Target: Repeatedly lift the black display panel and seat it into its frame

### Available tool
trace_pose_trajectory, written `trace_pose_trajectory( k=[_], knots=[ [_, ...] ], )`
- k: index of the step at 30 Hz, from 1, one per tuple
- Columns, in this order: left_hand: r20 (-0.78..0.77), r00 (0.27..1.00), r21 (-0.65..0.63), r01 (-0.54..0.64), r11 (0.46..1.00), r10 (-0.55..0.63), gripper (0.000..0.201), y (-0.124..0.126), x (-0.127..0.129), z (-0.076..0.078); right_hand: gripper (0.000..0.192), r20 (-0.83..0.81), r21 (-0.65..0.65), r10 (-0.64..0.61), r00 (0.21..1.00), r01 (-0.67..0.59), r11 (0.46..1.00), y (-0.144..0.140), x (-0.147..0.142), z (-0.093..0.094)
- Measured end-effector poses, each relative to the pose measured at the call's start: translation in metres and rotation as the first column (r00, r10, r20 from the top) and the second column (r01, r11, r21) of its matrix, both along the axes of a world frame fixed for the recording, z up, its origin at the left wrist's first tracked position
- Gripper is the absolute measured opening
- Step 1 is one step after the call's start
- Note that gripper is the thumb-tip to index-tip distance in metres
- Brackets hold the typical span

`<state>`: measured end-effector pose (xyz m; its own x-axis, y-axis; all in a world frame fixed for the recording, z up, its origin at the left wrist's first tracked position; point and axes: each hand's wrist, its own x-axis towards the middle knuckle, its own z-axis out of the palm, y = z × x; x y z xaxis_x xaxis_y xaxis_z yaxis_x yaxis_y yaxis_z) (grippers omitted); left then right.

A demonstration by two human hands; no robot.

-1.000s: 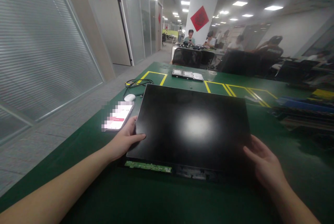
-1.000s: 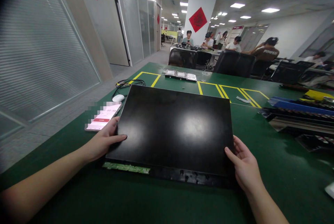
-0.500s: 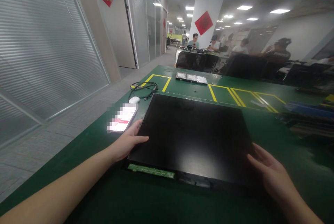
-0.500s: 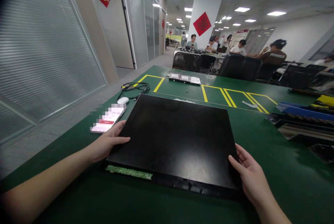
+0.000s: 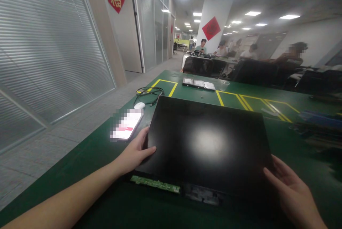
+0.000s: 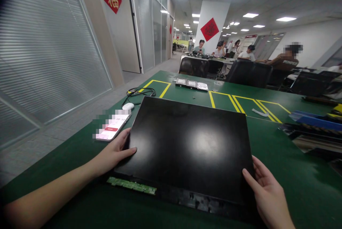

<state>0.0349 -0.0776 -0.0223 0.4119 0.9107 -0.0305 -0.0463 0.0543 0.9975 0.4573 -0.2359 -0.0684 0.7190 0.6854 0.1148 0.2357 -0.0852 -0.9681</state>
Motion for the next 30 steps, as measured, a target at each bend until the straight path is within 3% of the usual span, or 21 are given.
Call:
trace_pose_trajectory(
  k=[6, 16, 30],
  knots=[
    [0.036, 0.999, -0.139, 0.005, 0.990, 0.000, 0.067, 0.000, -0.001, 0.001, 0.068, 0.006, -0.063, 0.034, 0.999, -0.034, 0.997, 0.001, 0.008, -0.009],
    [0.064, 0.998, -0.240, 0.002, 0.971, 0.013, 0.064, 0.002, -0.002, 0.002, 0.062, -0.049, -0.068, 0.034, 0.998, -0.037, 0.997, 0.001, 0.009, -0.008],
    [0.084, 0.996, -0.262, 0.010, 0.965, 0.012, 0.062, 0.002, 0.000, 0.004, 0.055, -0.063, -0.111, 0.017, 0.998, -0.024, 0.994, 0.002, 0.004, 0.001]
  ],
)
